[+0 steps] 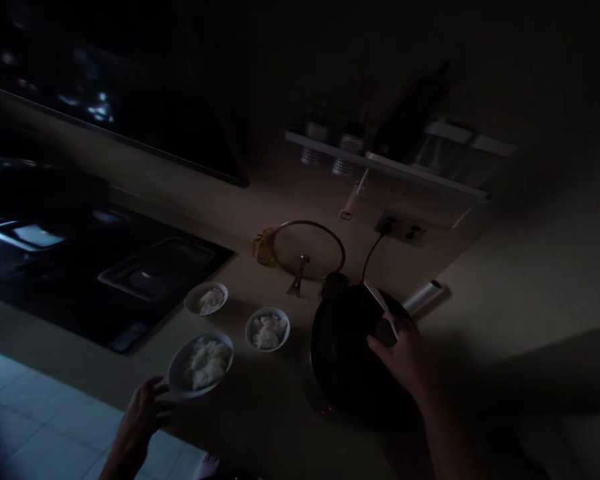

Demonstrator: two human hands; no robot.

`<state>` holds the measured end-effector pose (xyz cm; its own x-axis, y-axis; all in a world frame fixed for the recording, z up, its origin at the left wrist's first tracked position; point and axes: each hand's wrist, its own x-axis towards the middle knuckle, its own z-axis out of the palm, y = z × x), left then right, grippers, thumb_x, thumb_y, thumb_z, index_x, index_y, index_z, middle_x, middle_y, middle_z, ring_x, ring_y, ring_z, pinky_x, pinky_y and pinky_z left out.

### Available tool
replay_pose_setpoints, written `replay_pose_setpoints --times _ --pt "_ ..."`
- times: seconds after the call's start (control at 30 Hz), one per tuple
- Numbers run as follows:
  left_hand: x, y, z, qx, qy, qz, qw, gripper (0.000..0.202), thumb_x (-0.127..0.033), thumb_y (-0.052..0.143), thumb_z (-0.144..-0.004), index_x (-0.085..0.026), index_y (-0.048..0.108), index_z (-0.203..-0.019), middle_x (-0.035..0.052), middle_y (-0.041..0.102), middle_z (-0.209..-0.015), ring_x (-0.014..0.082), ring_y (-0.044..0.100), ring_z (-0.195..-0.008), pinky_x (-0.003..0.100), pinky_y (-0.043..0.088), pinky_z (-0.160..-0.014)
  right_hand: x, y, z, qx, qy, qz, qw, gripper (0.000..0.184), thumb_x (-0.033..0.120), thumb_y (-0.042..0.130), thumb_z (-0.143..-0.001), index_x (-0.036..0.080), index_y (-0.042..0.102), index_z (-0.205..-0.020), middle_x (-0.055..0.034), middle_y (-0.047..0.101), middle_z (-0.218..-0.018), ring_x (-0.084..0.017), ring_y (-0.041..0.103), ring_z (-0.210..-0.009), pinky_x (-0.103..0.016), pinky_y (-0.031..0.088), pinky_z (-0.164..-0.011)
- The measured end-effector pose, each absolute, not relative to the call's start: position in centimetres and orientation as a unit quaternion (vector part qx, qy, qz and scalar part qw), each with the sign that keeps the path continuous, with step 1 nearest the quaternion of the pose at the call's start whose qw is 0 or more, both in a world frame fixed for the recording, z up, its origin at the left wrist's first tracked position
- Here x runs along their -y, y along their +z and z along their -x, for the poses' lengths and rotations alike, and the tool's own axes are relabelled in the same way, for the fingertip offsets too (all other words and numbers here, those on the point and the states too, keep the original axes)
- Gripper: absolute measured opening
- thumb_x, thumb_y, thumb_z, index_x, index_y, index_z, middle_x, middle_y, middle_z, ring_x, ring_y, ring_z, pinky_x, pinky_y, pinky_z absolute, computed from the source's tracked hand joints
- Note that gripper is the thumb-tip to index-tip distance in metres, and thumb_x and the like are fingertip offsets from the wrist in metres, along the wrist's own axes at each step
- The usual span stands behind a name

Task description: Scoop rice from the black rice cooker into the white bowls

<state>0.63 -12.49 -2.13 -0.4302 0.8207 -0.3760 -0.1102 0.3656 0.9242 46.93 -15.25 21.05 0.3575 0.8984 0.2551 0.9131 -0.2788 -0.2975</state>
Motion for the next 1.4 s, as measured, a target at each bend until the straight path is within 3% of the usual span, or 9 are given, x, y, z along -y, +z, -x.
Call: replay_pose_setpoints --times 0.1,0.37,0.67,1.03,1.4 --pt "13.3 -1.3 0.0 -0.664 0.499 -0.207 0.516 0.082 -0.087 0.059 -0.047 -0.023 0.055 -0.099 0.0018 0.062 -0.089 0.0169 0.058 -0.053 0.031 0.048 -0.042 13.7 20.5 -47.3 0.6 -0.026 0.781 0.17 0.051 0.05 0.063 -0.072 0.02 0.063 -0.114 -0.014 0.068 -0.114 -0.033 0.065 -0.106 -0.047 0.051 -0.092" --pt "13.7 -0.3 -0.3 -0.654 0.512 -0.195 0.522 0.082 -0.085 0.061 -0.046 -0.022 0.056 -0.098 0.002 0.062 -0.087 0.0168 0.057 -0.055 0.03 0.045 -0.043 12.5 20.4 -47.6 0.63 0.007 0.76 0.16 0.047 0.048 0.064 -0.071 0.023 0.064 -0.111 -0.0118 0.07 -0.11 -0.031 0.067 -0.103 -0.045 0.053 -0.088" --pt "13.2 1.8 -1.1 -0.638 0.52 -0.186 0.536 0.089 -0.084 0.069 -0.032 -0.023 0.056 -0.095 0.0002 0.062 -0.083 0.017 0.056 -0.056 0.03 0.044 -0.041 12.6 19.7 -47.7 0.656 0.012 0.744 0.128 0.046 0.046 0.061 -0.078 0.022 0.058 -0.118 -0.011 0.063 -0.114 -0.028 0.062 -0.108 -0.043 0.05 -0.093" --pt "13.4 1.4 -0.7 -0.636 0.514 -0.197 0.54 0.094 -0.086 0.068 -0.031 -0.022 0.055 -0.1 0.0013 0.061 -0.088 0.0164 0.056 -0.059 0.029 0.046 -0.044 12.2 19.9 -48.5 0.686 0.017 0.718 0.118 0.049 0.045 0.059 -0.078 0.02 0.058 -0.12 -0.0097 0.062 -0.109 -0.027 0.064 -0.103 -0.038 0.052 -0.087" --pt "12.7 1.4 -1.2 -0.647 0.506 -0.203 0.533 0.091 -0.087 0.065 -0.036 -0.023 0.056 -0.099 0.0017 0.061 -0.09 0.0162 0.056 -0.058 0.029 0.045 -0.045 11.8 19.7 -47.0 0.645 -0.025 0.759 0.079 0.049 0.049 0.059 -0.078 0.02 0.058 -0.117 -0.0111 0.062 -0.107 -0.03 0.064 -0.101 -0.042 0.051 -0.084"
